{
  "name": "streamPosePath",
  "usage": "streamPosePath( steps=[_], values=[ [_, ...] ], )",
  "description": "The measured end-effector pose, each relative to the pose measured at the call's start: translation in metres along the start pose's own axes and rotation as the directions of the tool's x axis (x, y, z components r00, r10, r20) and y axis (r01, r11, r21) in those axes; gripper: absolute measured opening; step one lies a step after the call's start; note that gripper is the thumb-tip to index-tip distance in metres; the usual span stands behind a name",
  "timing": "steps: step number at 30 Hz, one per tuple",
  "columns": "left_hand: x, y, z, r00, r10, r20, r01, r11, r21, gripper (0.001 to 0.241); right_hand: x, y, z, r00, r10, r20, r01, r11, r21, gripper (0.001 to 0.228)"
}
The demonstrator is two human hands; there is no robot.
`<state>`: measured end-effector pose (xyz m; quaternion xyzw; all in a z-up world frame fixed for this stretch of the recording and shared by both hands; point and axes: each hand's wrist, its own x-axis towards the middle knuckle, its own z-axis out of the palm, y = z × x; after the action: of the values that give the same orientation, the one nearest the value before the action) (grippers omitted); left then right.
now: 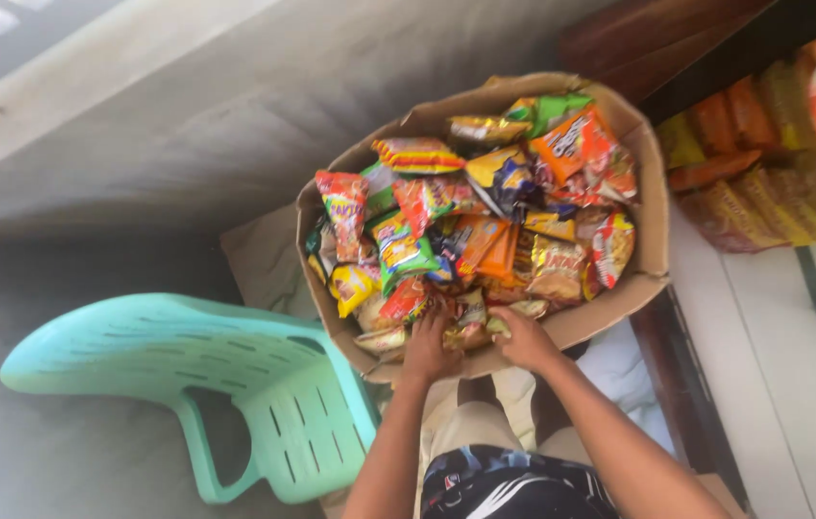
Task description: Organizing various bags of snacks from a cardboard box into a glass display case.
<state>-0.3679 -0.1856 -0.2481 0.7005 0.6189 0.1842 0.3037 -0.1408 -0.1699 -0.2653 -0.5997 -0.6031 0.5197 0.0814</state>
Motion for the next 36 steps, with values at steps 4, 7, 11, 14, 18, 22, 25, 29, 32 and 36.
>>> streamPosePath(
  steps=[4, 7, 11, 14, 18, 22, 25, 29, 32, 36],
  values=[
    [-0.006, -0.049, 0.020, 0.976, -0.057, 0.210, 0.039, 0.996, 0.085, 0.041, 0.017, 0.022, 0.029, 0.993, -0.024, 0.118, 0.030, 0.998, -0.049, 0.068],
    [0.002, -0.037, 0.013, 0.961, -0.068, 0.268, 0.037, 0.992, 0.121, 0.046, 0.023, 0.029, 0.043, 0.988, -0.120, 0.098, 0.133, 0.981, -0.138, 0.068],
    [-0.001, -0.047, 0.028, 0.971, -0.045, 0.234, 0.012, 0.990, 0.142, 0.035, 0.022, -0.004, 0.029, 0.989, 0.097, 0.113, -0.092, 0.995, -0.050, 0.050],
    [0.003, -0.029, 0.007, 0.987, -0.089, 0.132, 0.098, 0.993, -0.063, 0.042, 0.020, -0.005, 0.019, 0.986, 0.142, 0.089, -0.140, 0.990, -0.030, 0.047],
    [0.021, 0.023, -0.047, 0.950, -0.177, -0.258, 0.076, 0.931, -0.358, 0.058, 0.005, -0.009, -0.008, 0.996, 0.039, -0.083, -0.010, 0.948, 0.319, 0.044],
    [0.047, 0.046, -0.050, 0.941, -0.334, -0.053, 0.087, 0.391, -0.916, 0.076, -0.025, -0.045, -0.049, 0.937, 0.349, -0.008, -0.198, 0.551, 0.811, 0.039],
    [0.083, 0.085, -0.068, 0.909, -0.267, 0.320, 0.386, 0.250, -0.888, 0.055, -0.052, -0.089, -0.082, 0.969, 0.219, -0.116, 0.055, 0.265, 0.963, 0.039],
    [0.129, 0.193, -0.156, 0.981, -0.053, 0.189, 0.196, 0.275, -0.941, 0.046, -0.092, -0.167, -0.137, 0.960, 0.050, -0.274, 0.262, 0.171, 0.950, 0.037],
    [0.144, 0.272, -0.223, 0.979, 0.119, 0.167, 0.127, 0.286, -0.950, 0.036, -0.120, -0.208, -0.182, 0.905, -0.027, -0.426, 0.425, 0.141, 0.894, 0.038],
    [0.129, 0.390, -0.289, 0.899, 0.437, -0.024, -0.206, 0.373, -0.904, 0.027, -0.174, -0.225, -0.231, 0.714, -0.183, -0.676, 0.697, 0.105, 0.709, 0.036]
  ],
)
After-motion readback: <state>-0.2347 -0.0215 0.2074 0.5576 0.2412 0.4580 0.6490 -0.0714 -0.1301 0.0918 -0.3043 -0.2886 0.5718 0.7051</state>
